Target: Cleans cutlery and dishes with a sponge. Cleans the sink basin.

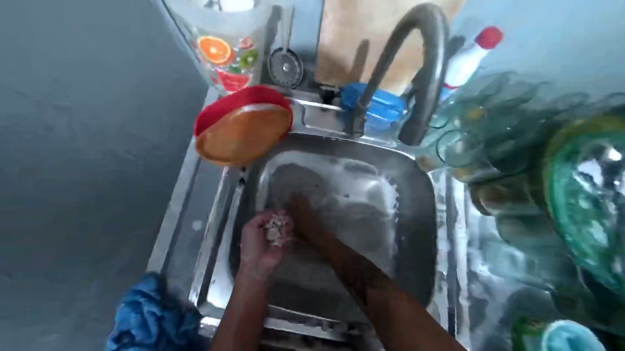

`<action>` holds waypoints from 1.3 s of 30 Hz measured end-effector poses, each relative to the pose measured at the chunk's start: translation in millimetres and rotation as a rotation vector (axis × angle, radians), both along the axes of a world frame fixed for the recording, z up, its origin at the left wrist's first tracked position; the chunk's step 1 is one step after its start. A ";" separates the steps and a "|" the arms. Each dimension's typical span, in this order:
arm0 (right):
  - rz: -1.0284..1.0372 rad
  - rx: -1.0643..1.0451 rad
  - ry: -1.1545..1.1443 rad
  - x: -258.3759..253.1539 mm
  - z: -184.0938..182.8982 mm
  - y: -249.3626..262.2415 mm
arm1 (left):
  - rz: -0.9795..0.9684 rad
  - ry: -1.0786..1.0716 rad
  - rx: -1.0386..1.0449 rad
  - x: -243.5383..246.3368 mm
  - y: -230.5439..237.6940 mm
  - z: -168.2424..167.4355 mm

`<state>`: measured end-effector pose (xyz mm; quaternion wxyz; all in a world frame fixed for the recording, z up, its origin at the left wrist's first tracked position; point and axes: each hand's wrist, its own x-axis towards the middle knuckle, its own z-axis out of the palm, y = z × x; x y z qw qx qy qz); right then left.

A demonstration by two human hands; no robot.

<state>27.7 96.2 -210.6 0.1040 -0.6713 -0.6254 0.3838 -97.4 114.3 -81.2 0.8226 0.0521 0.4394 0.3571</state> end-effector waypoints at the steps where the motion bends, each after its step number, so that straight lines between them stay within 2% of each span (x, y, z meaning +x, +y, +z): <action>1: 0.079 0.045 0.047 -6.8 1.8 -10.7 | 0.021 0.005 -0.004 -0.7 1.1 0.4; 3: 0.274 0.048 0.097 -7.3 17.3 -34.5 | 0.055 0.053 0.002 -0.3 1.9 3.3; 5: 0.359 0.130 0.068 4.3 3.6 -63.4 | 0.069 0.132 0.017 0.7 1.3 7.0; 8: 0.289 -0.161 0.047 31.8 12.8 -74.7 | 0.041 0.127 0.060 0.0 -2.3 5.8; 10: 0.213 -0.182 -0.051 45.9 13.5 -71.2 | 0.044 0.084 0.086 -0.5 -4.2 3.4; 13: 0.165 -0.163 -0.222 63.3 3.1 -68.7 | 0.086 0.056 0.016 1.0 -4.4 4.3; 16: 0.226 -0.377 -0.248 67.3 18.1 -56.6 | 0.128 0.015 -0.083 0.3 -2.5 4.4; 20: 0.316 -0.396 -0.350 56.8 22.4 -47.5 | 0.192 -0.036 -0.163 1.1 -2.4 0.8; 27: 0.123 -0.392 -0.272 45.3 16.6 -44.0 | 0.265 -0.074 -0.175 -5.3 3.1 -1.3; 31: -0.131 -0.366 -0.019 48.5 4.4 -34.3 | 0.290 -0.095 -0.144 -9.8 6.5 0.8; 34: -0.336 -0.357 0.172 54.3 -0.3 -29.8 | 0.283 -0.033 -0.143 -10.1 7.8 1.5; 36: -0.281 -0.405 0.059 53.8 19.1 -21.5 | 0.275 -0.014 -0.165 -9.0 10.1 1.1; 39: -0.115 -0.261 -0.248 43.0 40.5 -9.1 | 0.276 -0.009 -0.170 -10.1 9.6 2.2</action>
